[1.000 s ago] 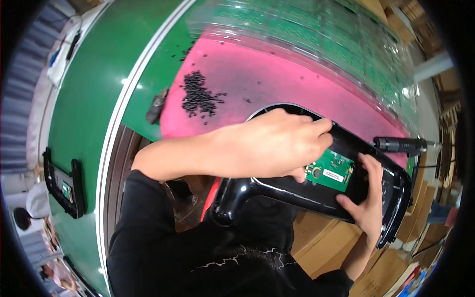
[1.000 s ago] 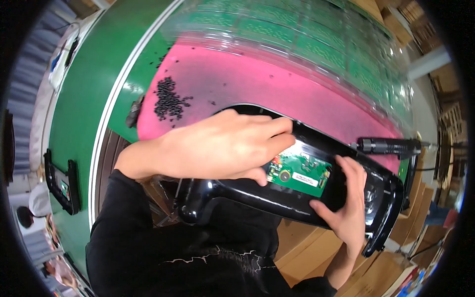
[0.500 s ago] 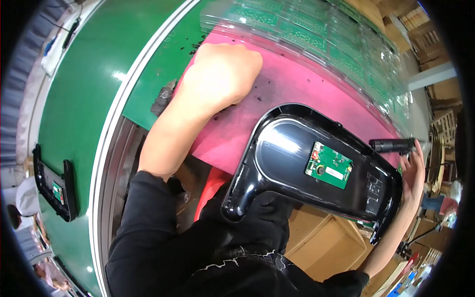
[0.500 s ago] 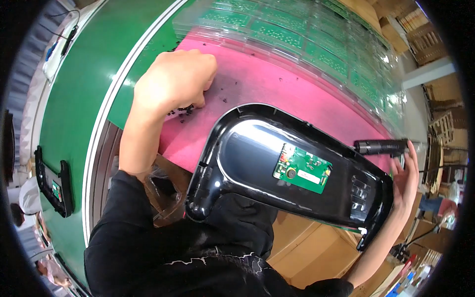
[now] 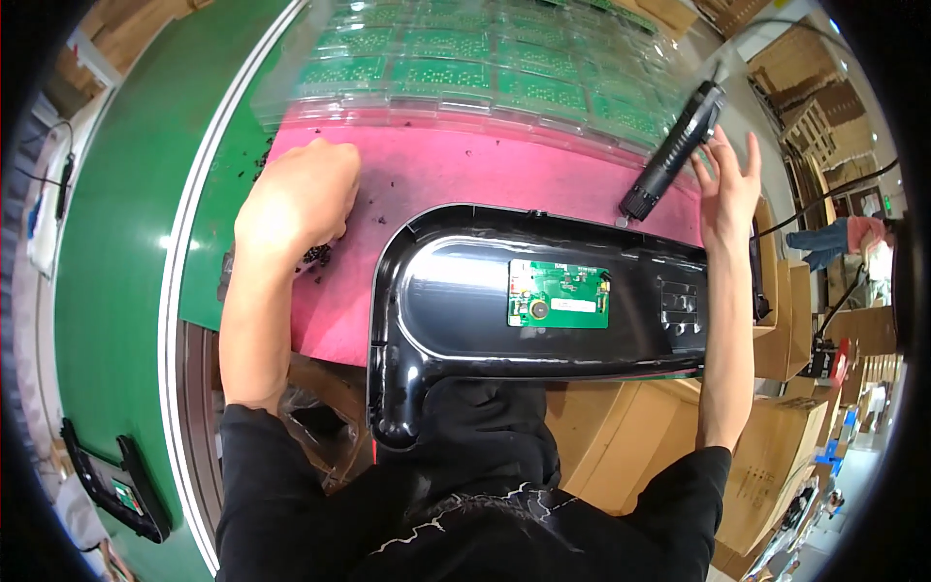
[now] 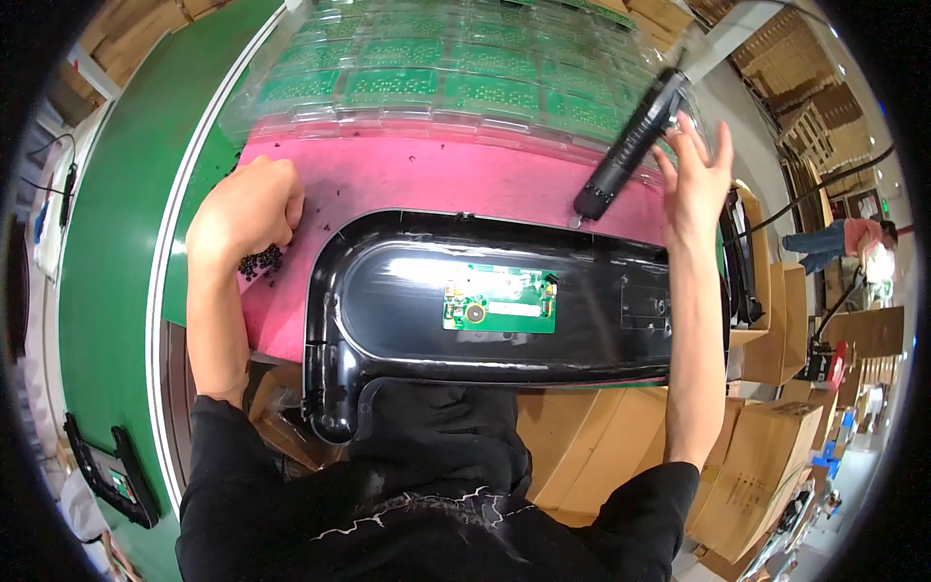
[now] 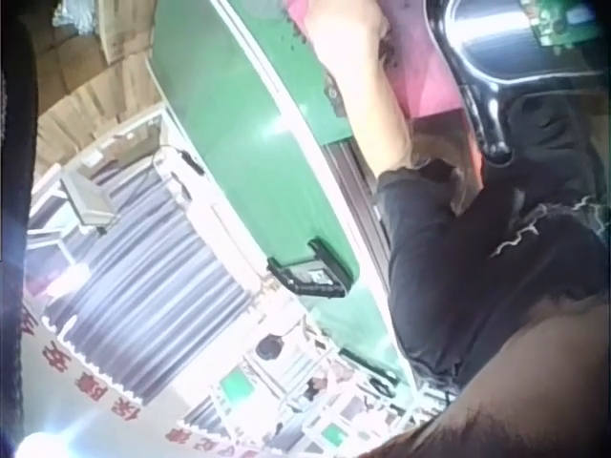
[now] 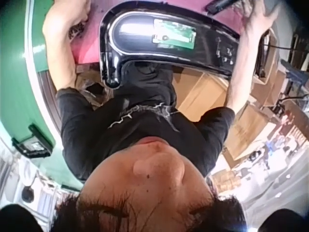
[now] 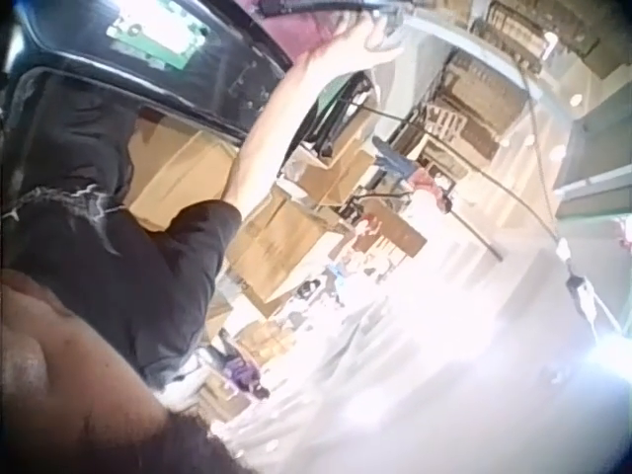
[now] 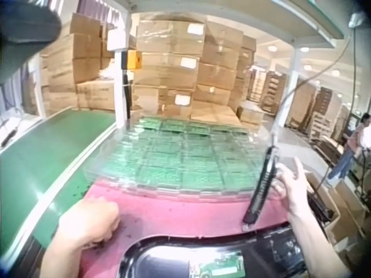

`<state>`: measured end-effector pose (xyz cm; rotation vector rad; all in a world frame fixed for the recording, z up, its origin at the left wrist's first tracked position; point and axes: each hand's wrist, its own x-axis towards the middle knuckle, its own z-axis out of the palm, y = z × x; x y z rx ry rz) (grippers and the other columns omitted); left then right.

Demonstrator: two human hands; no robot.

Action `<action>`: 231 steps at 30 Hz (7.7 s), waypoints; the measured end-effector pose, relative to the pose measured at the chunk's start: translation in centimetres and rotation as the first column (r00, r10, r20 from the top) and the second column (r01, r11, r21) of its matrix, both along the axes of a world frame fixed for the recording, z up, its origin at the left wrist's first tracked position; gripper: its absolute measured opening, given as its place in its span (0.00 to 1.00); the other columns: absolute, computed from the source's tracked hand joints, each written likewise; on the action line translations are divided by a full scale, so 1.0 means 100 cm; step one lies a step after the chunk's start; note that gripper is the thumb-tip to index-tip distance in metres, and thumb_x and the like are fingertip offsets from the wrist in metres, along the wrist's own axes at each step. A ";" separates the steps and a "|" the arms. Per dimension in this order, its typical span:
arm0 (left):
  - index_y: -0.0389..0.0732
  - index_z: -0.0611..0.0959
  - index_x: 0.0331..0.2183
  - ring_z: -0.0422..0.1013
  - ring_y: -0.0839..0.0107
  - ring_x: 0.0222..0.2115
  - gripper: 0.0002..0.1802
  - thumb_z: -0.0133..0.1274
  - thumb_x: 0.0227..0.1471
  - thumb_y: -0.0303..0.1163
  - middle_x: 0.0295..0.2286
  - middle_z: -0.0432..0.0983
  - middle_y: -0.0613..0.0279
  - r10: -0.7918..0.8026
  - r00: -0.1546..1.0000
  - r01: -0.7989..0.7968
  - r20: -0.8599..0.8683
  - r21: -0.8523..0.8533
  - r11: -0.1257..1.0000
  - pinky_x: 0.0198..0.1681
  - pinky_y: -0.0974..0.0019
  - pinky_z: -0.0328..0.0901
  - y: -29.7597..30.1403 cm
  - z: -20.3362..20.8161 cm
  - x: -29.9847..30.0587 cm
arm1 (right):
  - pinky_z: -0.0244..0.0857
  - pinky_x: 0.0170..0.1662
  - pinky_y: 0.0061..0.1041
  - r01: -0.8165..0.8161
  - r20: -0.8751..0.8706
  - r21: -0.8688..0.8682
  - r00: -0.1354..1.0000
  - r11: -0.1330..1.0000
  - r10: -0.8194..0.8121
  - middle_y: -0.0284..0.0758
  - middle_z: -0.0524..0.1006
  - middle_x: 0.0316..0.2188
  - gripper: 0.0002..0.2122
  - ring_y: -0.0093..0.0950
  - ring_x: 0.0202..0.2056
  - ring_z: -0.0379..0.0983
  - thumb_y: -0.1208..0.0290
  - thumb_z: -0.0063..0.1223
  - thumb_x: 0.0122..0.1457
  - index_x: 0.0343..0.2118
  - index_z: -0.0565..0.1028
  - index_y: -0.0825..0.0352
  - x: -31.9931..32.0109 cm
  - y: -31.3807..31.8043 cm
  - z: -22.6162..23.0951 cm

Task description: Installing printed circuit boards into plastic housings using an electric screwdriver and packing them into boxes.

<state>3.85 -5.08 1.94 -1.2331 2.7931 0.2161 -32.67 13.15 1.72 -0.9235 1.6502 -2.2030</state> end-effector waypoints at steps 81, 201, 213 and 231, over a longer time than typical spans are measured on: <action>0.42 0.83 0.34 0.70 0.64 0.32 0.20 0.53 0.33 0.17 0.26 0.68 0.64 -0.628 0.593 0.719 -0.504 -0.021 0.695 0.34 0.62 0.68 0.069 -0.015 -0.050 | 0.59 0.21 0.19 -0.452 -0.071 -0.170 0.892 0.876 0.447 0.31 0.67 0.18 0.12 0.20 0.17 0.63 0.74 0.55 0.51 0.36 0.65 0.68 0.137 0.039 0.014; 0.32 0.78 0.24 0.73 0.60 0.24 0.06 0.59 0.38 0.21 0.21 0.75 0.52 -0.269 0.828 0.304 -0.492 -0.009 0.953 0.30 0.63 0.66 0.011 -0.002 -0.018 | 0.53 0.23 0.20 -0.448 -0.151 -0.164 0.892 0.879 0.427 0.27 0.64 0.17 0.17 0.18 0.16 0.57 0.54 0.48 0.56 0.36 0.64 0.65 0.136 0.067 0.026; 0.33 0.79 0.22 0.71 0.57 0.27 0.06 0.60 0.35 0.21 0.21 0.75 0.52 -0.119 0.979 0.152 -0.165 0.210 0.966 0.32 0.60 0.66 0.009 -0.003 -0.015 | 0.53 0.20 0.20 -0.409 -0.099 -0.104 0.911 0.907 0.400 0.25 0.64 0.15 0.19 0.17 0.13 0.56 0.52 0.52 0.52 0.33 0.64 0.64 0.137 0.064 0.019; 0.34 0.79 0.28 0.75 0.62 0.29 0.06 0.58 0.43 0.23 0.25 0.76 0.57 -0.452 0.467 0.689 -0.760 -0.007 0.724 0.32 0.66 0.68 0.052 -0.005 -0.051 | 0.57 0.25 0.19 -0.559 -0.133 -0.340 0.824 0.756 0.550 0.25 0.67 0.18 0.16 0.17 0.17 0.62 0.57 0.54 0.52 0.35 0.65 0.63 0.147 0.060 0.033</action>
